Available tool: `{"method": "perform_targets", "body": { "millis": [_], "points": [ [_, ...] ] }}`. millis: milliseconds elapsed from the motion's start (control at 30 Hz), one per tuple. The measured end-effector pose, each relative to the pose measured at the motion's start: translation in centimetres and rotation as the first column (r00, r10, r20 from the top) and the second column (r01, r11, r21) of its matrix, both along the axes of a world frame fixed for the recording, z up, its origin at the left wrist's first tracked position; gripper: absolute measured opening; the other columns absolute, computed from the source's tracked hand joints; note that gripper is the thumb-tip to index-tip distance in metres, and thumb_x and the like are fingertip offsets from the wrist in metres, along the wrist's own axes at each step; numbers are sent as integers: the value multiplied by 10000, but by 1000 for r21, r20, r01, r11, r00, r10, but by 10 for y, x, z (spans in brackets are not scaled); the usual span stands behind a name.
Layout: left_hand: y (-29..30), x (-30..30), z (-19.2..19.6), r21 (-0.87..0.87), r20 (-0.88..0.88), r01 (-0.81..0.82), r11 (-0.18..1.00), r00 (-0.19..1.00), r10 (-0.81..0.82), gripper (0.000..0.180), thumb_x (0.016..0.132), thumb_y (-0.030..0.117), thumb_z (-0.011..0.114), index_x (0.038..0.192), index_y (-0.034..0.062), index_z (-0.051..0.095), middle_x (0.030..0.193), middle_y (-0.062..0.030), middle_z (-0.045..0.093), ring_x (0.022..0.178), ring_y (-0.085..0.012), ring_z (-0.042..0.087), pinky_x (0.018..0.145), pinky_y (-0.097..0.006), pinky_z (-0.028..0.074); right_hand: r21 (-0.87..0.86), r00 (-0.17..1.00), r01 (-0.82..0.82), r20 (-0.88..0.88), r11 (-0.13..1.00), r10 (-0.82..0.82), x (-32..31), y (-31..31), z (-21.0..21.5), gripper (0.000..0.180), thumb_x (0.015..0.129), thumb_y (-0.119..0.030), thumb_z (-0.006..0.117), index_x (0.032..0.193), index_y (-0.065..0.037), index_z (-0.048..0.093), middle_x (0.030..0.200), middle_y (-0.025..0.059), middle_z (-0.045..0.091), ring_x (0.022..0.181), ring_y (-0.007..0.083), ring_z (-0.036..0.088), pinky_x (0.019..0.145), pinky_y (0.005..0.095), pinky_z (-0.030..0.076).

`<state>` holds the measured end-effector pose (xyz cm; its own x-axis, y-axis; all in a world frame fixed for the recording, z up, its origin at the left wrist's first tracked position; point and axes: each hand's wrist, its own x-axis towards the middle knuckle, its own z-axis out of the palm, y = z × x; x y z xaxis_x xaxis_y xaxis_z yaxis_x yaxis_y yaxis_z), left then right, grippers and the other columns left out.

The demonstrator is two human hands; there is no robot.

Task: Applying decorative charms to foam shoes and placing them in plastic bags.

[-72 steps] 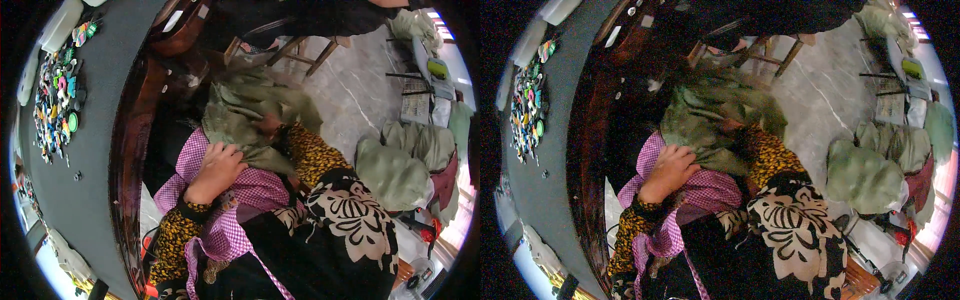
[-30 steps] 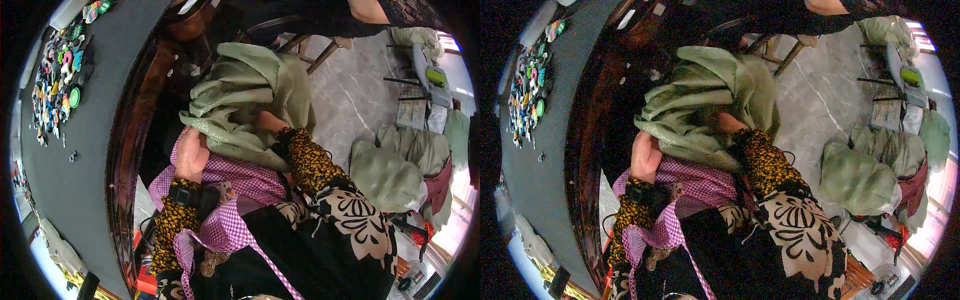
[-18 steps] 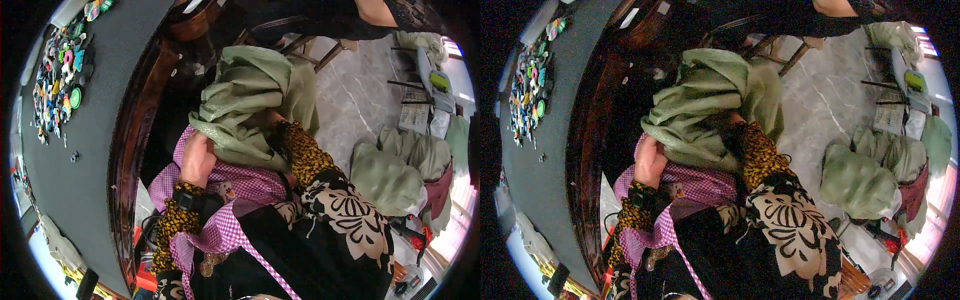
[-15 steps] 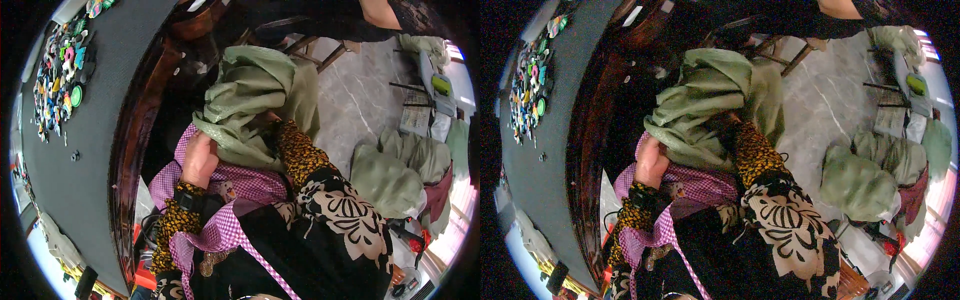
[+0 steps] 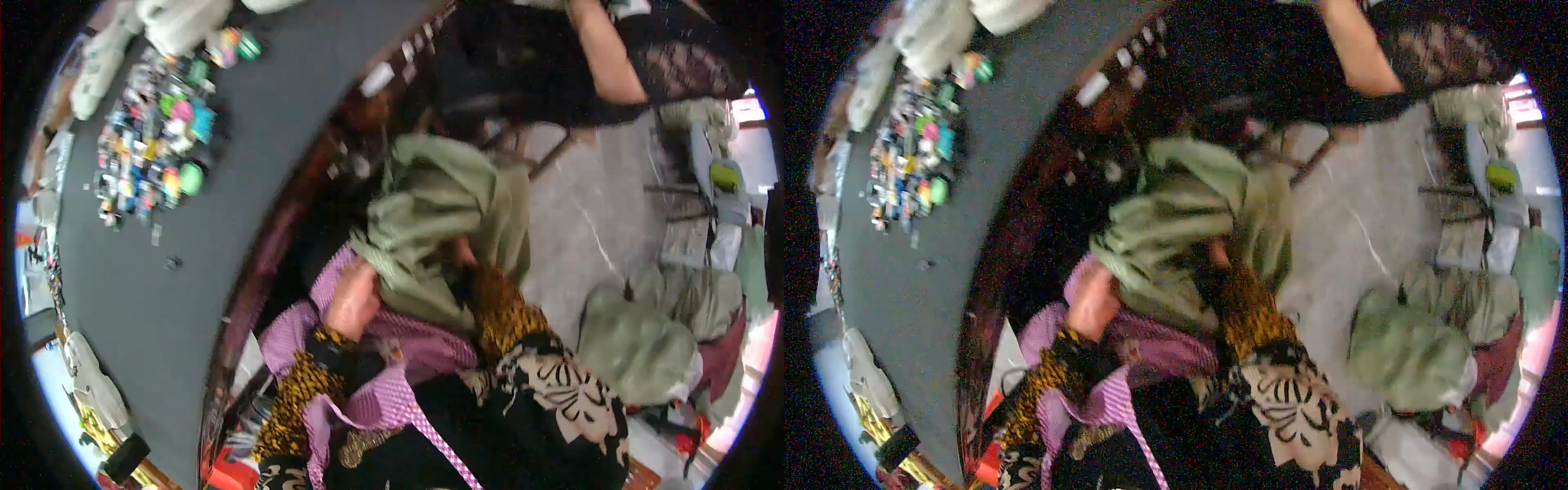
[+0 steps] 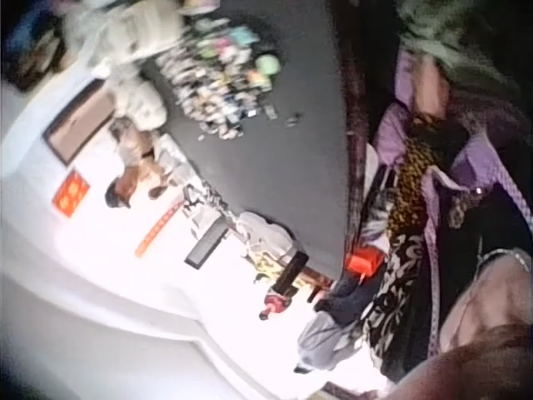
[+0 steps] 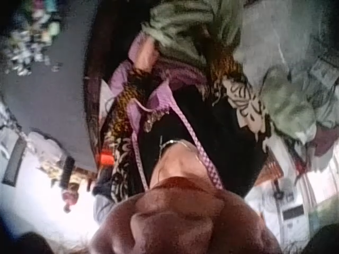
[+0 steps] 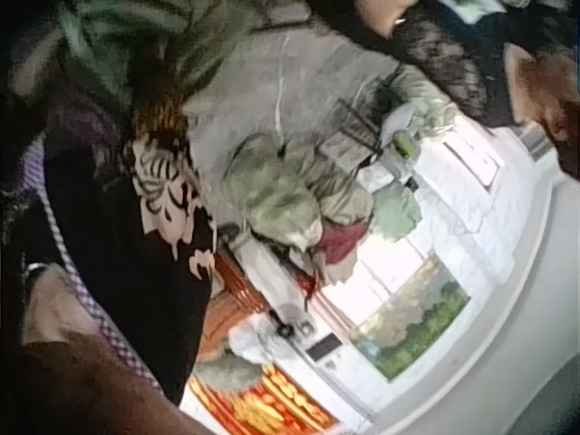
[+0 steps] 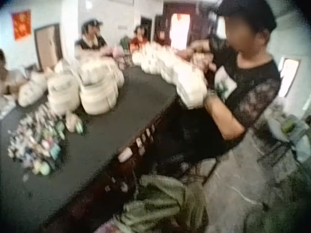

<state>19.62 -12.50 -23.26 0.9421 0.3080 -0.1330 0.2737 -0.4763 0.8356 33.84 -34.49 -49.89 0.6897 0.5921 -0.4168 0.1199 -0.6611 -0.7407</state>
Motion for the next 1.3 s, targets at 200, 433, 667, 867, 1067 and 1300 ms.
{"method": "perform_targets", "body": {
  "millis": [200,433,667,867,1067,1300],
  "points": [
    [11,4,-17,-28,11,80,996,997,-80,470,627,-67,454,1078,-29,580,1035,-279,593,1013,-484,520,812,-471,458,248,999,29,31,968,-37,0,-79,17,232,891,-197,559,1045,-32,617,928,120,661,793,249,610,693,376,478],
    [15,-11,-54,-681,-185,-368,633,923,337,240,855,107,510,1042,-7,609,851,-89,619,700,-194,545,603,-350,443,-37,998,30,-47,999,-31,52,-47,124,203,877,-184,560,914,-5,648,800,133,655,724,237,640,635,355,489],
    [14,19,-47,-802,-356,-445,399,892,279,258,882,157,537,1068,-5,613,848,-70,618,709,-160,560,610,-294,430,-7,975,-117,190,993,117,62,-78,257,153,805,-124,606,913,-36,669,765,54,656,685,122,621,586,302,488],
    [11,14,-28,-830,-263,-370,417,919,293,298,851,191,571,1059,-16,625,863,-105,629,746,-209,577,665,-340,453,126,994,97,-55,987,-91,75,-52,407,98,756,-68,623,848,-71,659,695,-26,612,558,53,529,466,204,371],
    [23,3,-57,-361,-90,-36,932,996,3,261,862,154,527,1044,0,635,802,-87,622,720,-176,584,636,-316,454,648,916,93,242,756,-320,43,-1,546,140,611,-10,561,737,-67,540,603,-32,490,454,56,413,378,194,264],
    [19,5,-49,-719,-341,-412,559,911,233,268,854,175,534,1003,-38,601,727,-90,554,482,-147,450,450,-343,354,939,987,-157,138,307,83,66,93,668,205,956,-221,446,1011,-59,559,1034,134,663,885,270,676,835,433,557]
  ]
}}
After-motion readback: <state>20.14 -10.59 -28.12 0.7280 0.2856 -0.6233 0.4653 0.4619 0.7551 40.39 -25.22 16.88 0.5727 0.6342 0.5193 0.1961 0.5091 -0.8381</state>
